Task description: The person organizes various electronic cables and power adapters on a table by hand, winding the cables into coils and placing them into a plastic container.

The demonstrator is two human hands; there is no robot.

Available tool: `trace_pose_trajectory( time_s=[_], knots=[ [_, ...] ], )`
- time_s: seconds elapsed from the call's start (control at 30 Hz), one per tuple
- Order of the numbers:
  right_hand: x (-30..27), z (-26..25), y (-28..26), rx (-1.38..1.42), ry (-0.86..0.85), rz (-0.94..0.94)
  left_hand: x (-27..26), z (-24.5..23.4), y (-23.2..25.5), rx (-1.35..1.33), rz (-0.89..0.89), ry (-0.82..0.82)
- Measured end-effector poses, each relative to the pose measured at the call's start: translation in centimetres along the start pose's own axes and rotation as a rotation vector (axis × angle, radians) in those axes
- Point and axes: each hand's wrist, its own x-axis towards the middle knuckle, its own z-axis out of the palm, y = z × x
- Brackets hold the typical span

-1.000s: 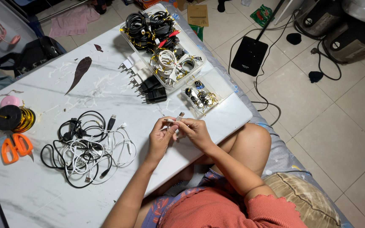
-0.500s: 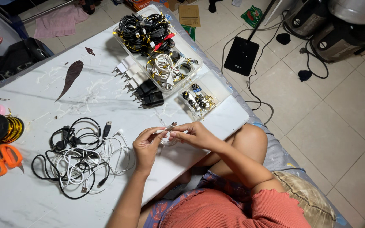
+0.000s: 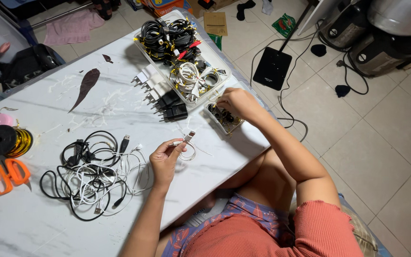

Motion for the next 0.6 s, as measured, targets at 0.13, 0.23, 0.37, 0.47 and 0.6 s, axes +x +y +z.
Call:
trace_pose_trajectory(
  time_s=[0.13, 0.23, 0.37, 0.47, 0.6],
  knots=[
    [-1.6, -3.8, 0.0, 0.191, -0.035, 0.03, -0.1, 0.1, 0.0, -0.009, -0.004, 0.006],
    [-3.9, -5.6, -1.1, 0.3, 0.11, 0.03, -0.1, 0.5, 0.1, -0.034, 0.006, 0.019],
    [-6.5, -5.2, -2.2, 0.628, 0.14, 0.278, -0.5, 0.9, 0.8, 0.019, 0.042, 0.041],
    [-8.1, -3.1, -3.1, 0.824, 0.14, 0.392, -0.8, 1.2, 1.3, 0.042, 0.091, 0.07],
    [-8.5, -1.1, -3.4, 0.894, 0.276, 0.408, -0.9, 1.4, 1.8, 0.07, 0.147, 0.094]
  ],
)
